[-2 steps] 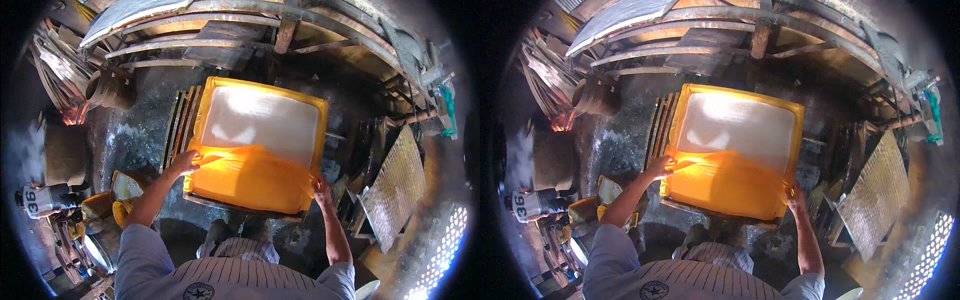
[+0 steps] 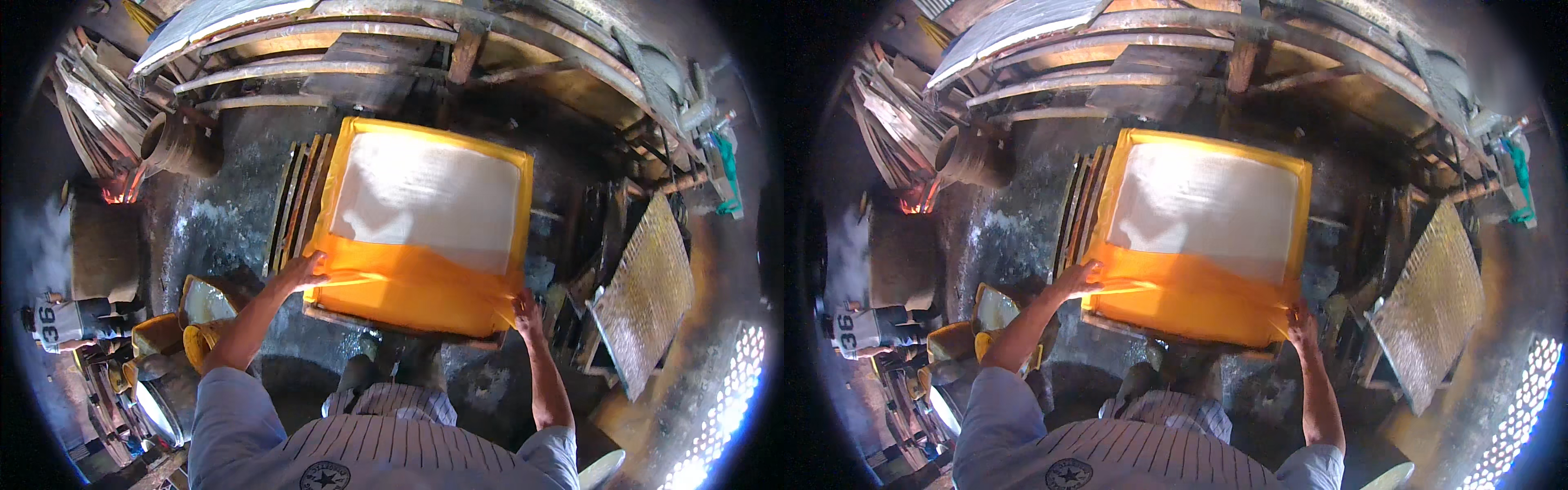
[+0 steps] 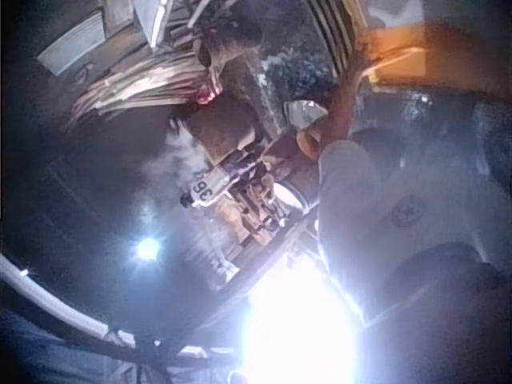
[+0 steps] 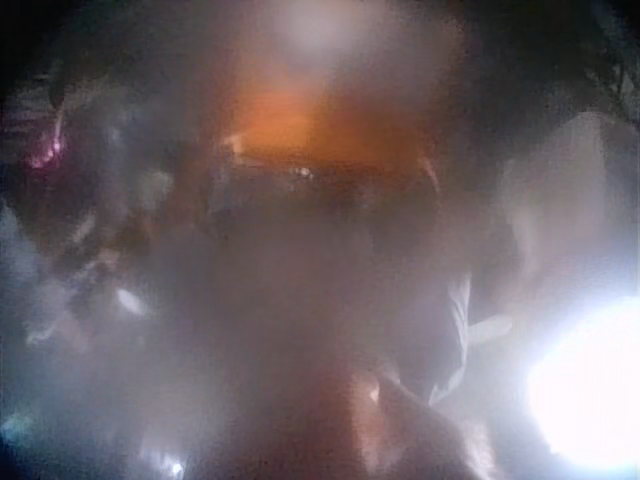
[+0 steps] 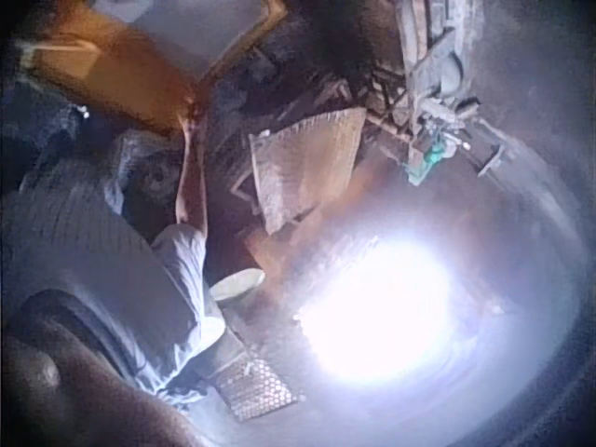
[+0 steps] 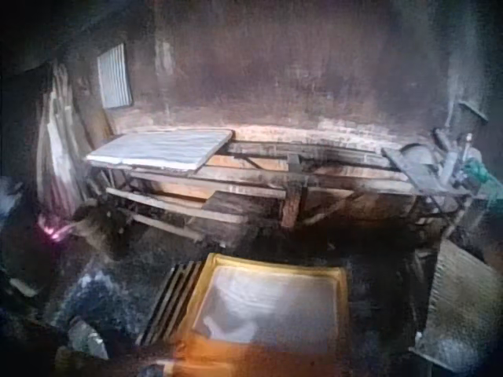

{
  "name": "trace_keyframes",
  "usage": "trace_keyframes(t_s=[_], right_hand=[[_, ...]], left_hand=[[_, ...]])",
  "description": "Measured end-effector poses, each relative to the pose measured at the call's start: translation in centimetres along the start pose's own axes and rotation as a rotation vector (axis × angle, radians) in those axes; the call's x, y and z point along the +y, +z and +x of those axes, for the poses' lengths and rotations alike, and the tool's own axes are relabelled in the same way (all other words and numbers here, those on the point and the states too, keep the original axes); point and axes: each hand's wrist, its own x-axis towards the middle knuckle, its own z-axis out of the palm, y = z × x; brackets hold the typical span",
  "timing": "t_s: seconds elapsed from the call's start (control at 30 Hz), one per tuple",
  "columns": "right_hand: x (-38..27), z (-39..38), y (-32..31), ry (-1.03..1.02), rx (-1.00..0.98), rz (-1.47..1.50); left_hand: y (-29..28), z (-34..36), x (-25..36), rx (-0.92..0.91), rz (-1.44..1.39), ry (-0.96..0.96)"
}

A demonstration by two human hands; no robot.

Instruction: The person places a white sheet onto a wooden frame, covers it with a yellow cloth, and presses it down. They then flip the frame to remove the sheet and place it on a stack. The person repeats this process with another frame, scoops a liquid mixture from a large vat into a bucket, and continues the pressing and stacking cycle.

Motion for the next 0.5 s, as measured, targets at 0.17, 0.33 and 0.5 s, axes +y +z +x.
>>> trace_keyframes(t_s=[0.17,0.33,0.5], right_hand=[[1.8,-16.0,-4.3,0.174,-0.392,-0.062],[2.3,-27.1,-6.8,0.658,-0.582,0.171],[7.3,-25.2,1.0,0.558,-0.611,0.012]], left_hand=[[4.9,-14.5,-3.2,-0.384,-0.229,-0.088],[11.5,-23.7,-8.1,-0.766,-0.333,-0.263],[17.1,-22.4,-11.9,-0.498,-0.358,-0.375]])
